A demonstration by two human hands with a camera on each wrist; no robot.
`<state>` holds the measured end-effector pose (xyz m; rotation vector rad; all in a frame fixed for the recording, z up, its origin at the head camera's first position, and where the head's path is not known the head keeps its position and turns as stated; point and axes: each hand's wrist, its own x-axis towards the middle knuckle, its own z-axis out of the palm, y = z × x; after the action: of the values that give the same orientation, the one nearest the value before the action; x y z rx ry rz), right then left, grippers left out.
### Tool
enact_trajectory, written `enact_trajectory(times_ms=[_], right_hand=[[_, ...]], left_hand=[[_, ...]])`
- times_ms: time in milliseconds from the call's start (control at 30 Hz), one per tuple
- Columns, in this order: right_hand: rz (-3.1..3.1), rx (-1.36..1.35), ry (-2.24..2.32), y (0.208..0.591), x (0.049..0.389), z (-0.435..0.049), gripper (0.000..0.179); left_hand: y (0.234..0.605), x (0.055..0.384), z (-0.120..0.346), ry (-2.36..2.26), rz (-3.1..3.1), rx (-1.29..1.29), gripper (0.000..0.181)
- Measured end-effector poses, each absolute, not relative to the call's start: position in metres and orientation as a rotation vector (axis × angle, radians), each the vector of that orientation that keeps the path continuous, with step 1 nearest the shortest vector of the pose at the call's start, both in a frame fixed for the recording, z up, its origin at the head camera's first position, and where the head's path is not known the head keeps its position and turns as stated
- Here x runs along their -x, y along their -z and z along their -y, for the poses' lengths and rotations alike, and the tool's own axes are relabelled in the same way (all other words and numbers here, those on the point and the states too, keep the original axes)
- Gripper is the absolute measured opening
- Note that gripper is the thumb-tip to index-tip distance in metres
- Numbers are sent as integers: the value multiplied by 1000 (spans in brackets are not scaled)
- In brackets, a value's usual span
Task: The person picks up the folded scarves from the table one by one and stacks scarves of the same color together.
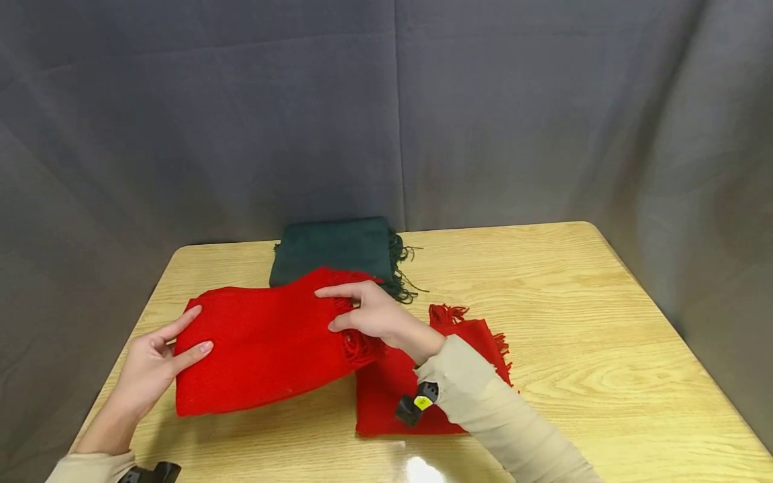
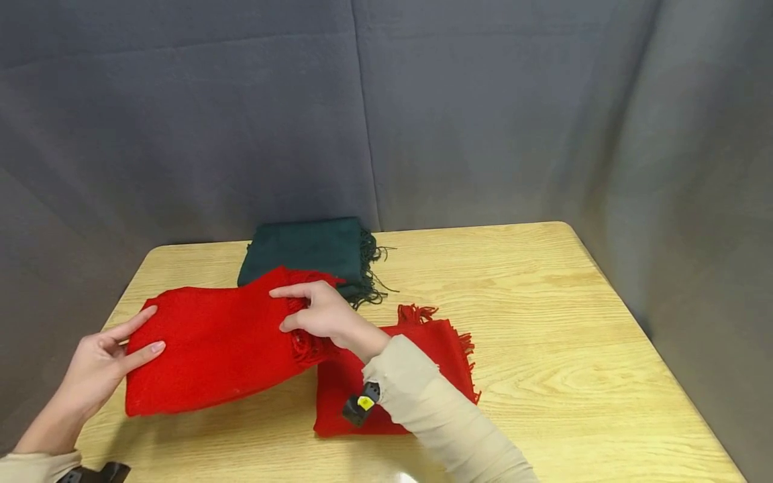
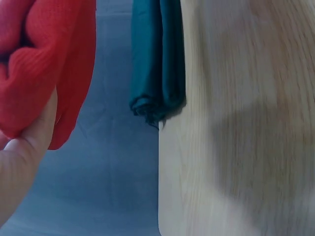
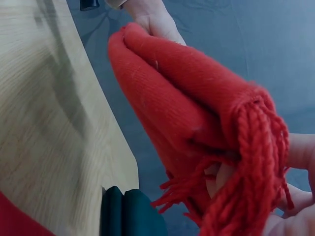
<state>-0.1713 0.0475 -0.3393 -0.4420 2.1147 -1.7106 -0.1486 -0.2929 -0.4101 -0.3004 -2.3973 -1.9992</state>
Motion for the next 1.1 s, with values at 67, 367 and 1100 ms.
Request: enact_trajectory(times_ms=[67, 367, 1100], right_hand=[[-2122, 443, 1703, 337, 171, -52, 47], [-2159, 395, 1705, 331, 172, -70, 48], [-2232, 453, 1626, 305, 166, -115, 48]], left_hand=[[398, 143, 281, 1991, 2414, 269, 59], [375, 136, 255, 2015, 2401, 319, 62], [365, 138, 216, 2138, 2273, 447, 61]])
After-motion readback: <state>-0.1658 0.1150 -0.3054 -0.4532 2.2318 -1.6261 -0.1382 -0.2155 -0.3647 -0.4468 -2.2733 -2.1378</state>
